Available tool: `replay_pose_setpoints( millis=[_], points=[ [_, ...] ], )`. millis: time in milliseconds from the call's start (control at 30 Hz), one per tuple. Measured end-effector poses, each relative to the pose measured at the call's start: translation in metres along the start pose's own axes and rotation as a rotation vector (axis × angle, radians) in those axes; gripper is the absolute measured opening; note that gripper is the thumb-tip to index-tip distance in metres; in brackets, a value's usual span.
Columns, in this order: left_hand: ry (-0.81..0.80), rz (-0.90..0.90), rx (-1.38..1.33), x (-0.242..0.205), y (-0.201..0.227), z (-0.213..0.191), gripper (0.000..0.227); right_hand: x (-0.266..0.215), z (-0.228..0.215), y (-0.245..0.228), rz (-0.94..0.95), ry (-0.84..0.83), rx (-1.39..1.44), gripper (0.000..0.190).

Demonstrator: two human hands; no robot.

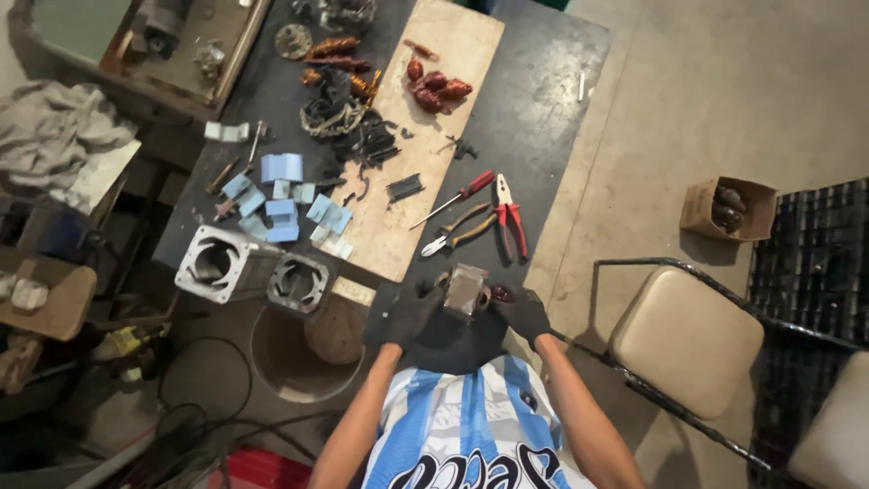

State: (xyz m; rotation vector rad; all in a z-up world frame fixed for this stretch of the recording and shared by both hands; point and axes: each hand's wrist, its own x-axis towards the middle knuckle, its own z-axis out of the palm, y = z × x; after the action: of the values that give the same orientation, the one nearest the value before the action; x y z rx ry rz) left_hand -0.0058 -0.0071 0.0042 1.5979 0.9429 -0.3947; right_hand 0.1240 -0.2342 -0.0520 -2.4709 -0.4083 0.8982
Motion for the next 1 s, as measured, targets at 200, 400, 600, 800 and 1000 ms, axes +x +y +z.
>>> replay_pose_setpoints(
  millis=[200,400,600,800,1000],
  points=[
    [0.180,-0.005,-0.026,0.052,-0.054,0.039,0.039,0.010,0.004,0.003,0.150,0.027,0.318,0.036],
    [0.209,-0.038,0.058,0.007,-0.011,0.012,0.042,0.008,0.007,-0.016,0.102,-0.033,0.404,0.043],
    [0.028,-0.089,-0.330,0.078,-0.101,0.032,0.069,0.019,0.006,-0.012,0.048,-0.086,0.248,0.045],
    [-0.008,0.084,-0.166,0.083,-0.092,0.031,0.059,-0.019,-0.012,0.016,0.223,-0.081,0.461,0.043],
    [-0.054,0.028,-0.130,0.093,-0.102,0.044,0.066,-0.081,-0.045,0.100,0.381,0.003,0.331,0.042]
  ],
)
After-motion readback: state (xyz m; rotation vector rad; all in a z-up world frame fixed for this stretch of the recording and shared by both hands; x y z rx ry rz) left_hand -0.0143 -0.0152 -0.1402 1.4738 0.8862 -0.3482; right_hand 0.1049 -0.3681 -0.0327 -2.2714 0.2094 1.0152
